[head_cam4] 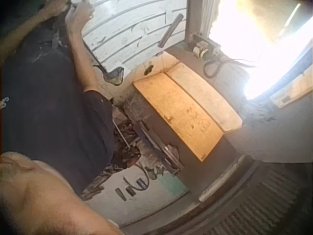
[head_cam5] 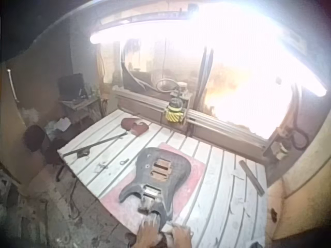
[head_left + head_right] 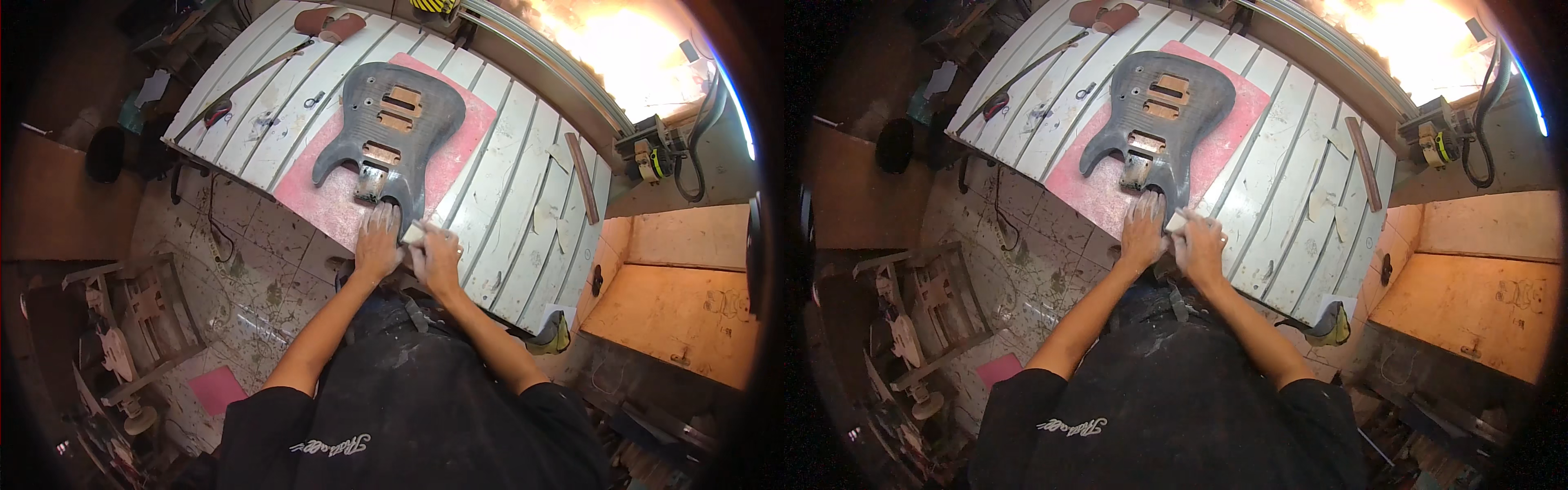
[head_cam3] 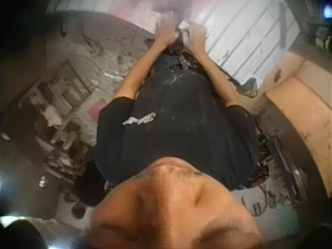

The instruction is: The person sands a guitar body on a workbench. They use a sanding block to rub different parts of the guitar's surface, occasionally stopping to wipe away dust with their hands.

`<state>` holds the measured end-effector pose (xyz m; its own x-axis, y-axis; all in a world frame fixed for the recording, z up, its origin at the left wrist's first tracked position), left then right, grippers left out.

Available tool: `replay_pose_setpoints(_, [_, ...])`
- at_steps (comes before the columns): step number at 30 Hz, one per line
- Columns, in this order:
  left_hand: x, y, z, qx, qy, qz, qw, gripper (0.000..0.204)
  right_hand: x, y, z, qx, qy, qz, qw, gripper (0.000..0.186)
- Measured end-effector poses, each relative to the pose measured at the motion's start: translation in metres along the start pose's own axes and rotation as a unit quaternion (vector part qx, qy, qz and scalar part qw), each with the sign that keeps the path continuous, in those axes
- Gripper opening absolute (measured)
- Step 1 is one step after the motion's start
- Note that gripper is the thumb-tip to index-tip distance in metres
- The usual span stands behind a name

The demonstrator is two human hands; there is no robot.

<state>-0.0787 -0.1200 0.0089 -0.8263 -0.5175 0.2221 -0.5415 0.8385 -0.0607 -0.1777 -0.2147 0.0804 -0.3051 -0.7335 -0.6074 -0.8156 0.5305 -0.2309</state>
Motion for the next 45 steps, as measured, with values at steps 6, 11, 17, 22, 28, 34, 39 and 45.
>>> replay_pose_setpoints(6, [0.001,0.001,-0.006,0.01,0.028,0.004,1.0,0.095,-0.01,0.001,-0.004,0.028,0.016,0.002,0.999,0.018])
replay_pose_setpoints(11, [0.0,0.0,-0.005,0.043,0.048,-0.004,0.998,0.096,0.001,-0.015,-0.003,0.005,0.013,0.023,1.0,0.019])
replay_pose_setpoints(17, [0.002,0.001,0.0,-0.016,-0.033,0.02,0.999,0.096,-0.012,0.009,-0.002,-0.011,0.061,0.008,0.998,0.017])
replay_pose_setpoints(22, [0.001,0.001,-0.004,0.012,0.043,-0.001,0.999,0.096,-0.003,-0.014,-0.008,0.054,0.059,0.047,0.996,0.016])
replay_pose_setpoints(28, [0.001,-0.001,-0.005,0.018,0.028,0.004,0.999,0.096,0.0,-0.017,-0.008,0.013,0.051,0.024,0.998,0.017])
replay_pose_setpoints(34, [0.004,-0.002,-0.011,-0.015,0.009,0.011,1.0,0.095,-0.003,0.01,-0.002,-0.018,0.076,0.027,0.997,0.016])
replay_pose_setpoints(39, [-0.001,0.002,-0.006,0.024,0.038,-0.001,0.999,0.096,0.013,-0.017,-0.002,0.017,0.066,0.078,0.995,0.018])
replay_pose_setpoints(45, [0.004,-0.001,-0.001,-0.025,-0.013,0.012,1.0,0.094,0.004,-0.011,-0.007,0.014,0.022,-0.007,1.0,0.019])
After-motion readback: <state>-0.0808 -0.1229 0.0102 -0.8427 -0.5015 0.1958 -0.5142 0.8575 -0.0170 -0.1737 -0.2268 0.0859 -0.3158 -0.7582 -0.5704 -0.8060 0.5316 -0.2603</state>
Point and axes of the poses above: each hand's wrist, its own y-axis away from the middle knuckle, its own z-axis out of the palm, x = y × z, the point moved 8 cm from there along -y, towards the middle knuckle, and after that the axes turned 5 degrees about z, right-handed, at the moved point
